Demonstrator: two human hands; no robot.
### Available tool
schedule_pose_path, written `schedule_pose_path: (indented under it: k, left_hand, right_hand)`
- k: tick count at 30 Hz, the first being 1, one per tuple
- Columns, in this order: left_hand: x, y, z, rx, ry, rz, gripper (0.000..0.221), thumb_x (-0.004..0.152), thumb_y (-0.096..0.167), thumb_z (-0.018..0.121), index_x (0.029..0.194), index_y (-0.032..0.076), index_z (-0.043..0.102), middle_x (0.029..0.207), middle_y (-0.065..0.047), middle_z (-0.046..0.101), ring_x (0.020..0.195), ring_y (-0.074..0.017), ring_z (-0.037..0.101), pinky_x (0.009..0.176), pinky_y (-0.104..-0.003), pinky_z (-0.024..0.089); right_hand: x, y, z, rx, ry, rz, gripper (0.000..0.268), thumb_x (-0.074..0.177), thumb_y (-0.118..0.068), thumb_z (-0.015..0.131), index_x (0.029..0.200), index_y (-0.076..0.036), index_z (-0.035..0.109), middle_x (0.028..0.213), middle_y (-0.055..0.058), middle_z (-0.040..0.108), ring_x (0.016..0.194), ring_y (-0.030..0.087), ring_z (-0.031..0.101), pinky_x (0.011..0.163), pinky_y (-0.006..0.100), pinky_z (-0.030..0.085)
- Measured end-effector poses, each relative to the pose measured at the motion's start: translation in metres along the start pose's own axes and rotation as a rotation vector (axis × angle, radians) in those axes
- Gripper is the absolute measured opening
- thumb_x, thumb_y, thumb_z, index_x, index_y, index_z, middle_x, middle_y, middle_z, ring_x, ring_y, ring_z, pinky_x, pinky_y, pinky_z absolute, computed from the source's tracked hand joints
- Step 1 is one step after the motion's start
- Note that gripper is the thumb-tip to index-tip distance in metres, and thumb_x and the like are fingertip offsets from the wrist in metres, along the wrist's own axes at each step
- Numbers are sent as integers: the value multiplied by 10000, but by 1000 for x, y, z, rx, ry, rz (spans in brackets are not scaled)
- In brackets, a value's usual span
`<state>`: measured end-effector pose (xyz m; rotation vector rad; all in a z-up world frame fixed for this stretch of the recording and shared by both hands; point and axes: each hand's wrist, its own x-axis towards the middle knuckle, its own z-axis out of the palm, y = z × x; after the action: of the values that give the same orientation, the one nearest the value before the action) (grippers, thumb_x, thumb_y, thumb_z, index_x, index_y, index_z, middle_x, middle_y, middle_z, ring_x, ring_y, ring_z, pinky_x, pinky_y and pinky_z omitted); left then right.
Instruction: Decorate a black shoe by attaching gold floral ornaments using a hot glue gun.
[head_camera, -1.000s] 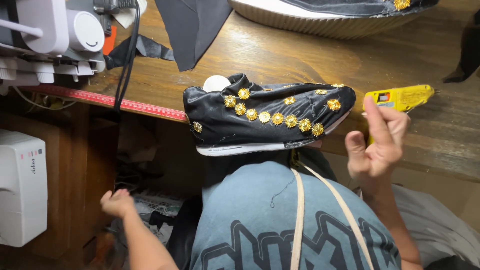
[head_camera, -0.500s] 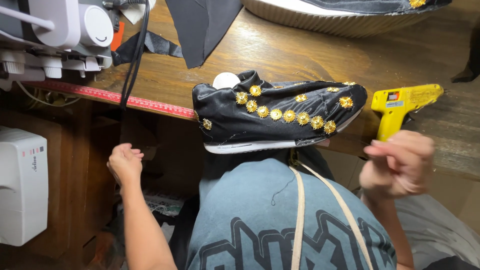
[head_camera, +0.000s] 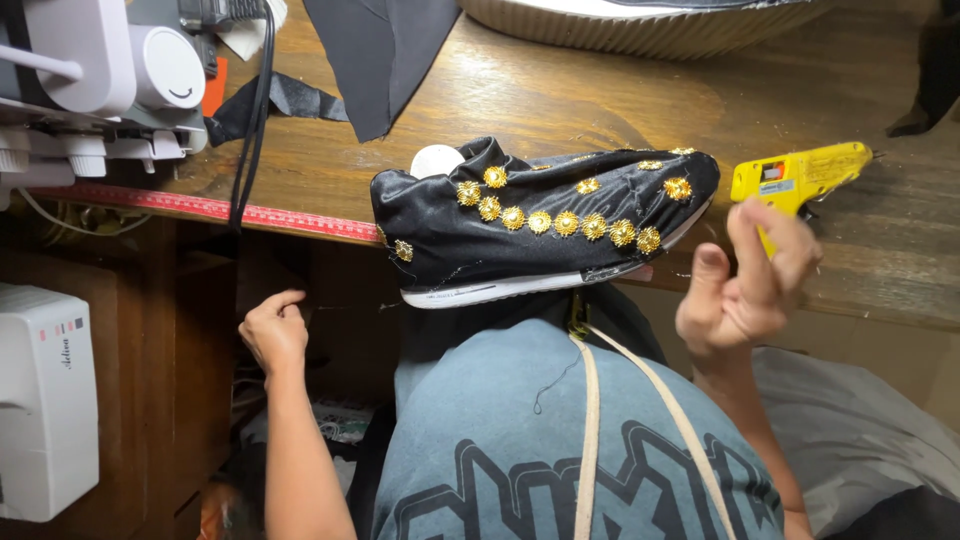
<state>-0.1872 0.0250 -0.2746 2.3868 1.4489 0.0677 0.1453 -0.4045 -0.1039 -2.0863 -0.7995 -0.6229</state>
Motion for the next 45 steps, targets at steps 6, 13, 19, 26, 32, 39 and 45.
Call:
schedule_pose_path:
  k: [6,13,19,26,32,39,45]
  left_hand:
    - [-7,30,-12,-173,70,202,610,756,-63,380,1188,100,779,1297,-230,696,1227,-366,649,1072,-396,471]
    - [-7,104,-57,-98,259,450,93,1047,116,711,1025,71,789,798,-5,761,833,-280,709,884,-407,495]
    - [-27,211,-94,-317,583,748,246,1009,63,694,771,125,700,800,3,738,904,-310,733,999,-491,515]
    - [-37,308,-108,-519,114,973,792,866,618,756,1299,-32,626,1241,-203,666,1187,-433,600,1104,-553,363]
    - [-21,330,-120,-242,-20,1059,903,855,755,644,1409,47,565,1345,-129,642,1238,-326,576,1072,-470,378]
    - [-20,334,-144,-706,179,1087,278,1101,132,419,881,34,556,853,-111,633,804,-311,607,823,-420,446]
    - [-23,298,-135,-1004,157,775,186,1038,-82,374,938,60,443,791,-140,572,754,-276,609,731,-344,536]
  right_hand:
    - [-8,5,18,300,249,-148,592,1064,-497,442,807,-72,765,1164,215,590,1252,300,527,1137,476,384]
    - [-26,6,6,293,170,186,156,1049,-130,645,960,-15,591,871,149,587,787,281,554,817,406,468]
    - [-26,19,25,125,78,-268,323,980,-253,806,1155,18,799,962,166,563,819,323,543,765,484,499]
    - [-7,19,22,77,36,-367,308,1038,-306,719,1167,-49,828,981,92,485,796,234,515,737,427,466]
    - [-6,6,4,277,141,-173,617,789,-238,931,1104,-107,417,902,99,498,720,226,484,713,377,360]
    - [-14,5,14,100,-17,-195,384,977,-254,820,1192,-148,520,1196,17,692,1104,226,475,995,413,310]
    - [-28,-9,12,236,101,-186,308,795,-78,946,925,-62,668,1024,69,506,820,207,457,710,350,387]
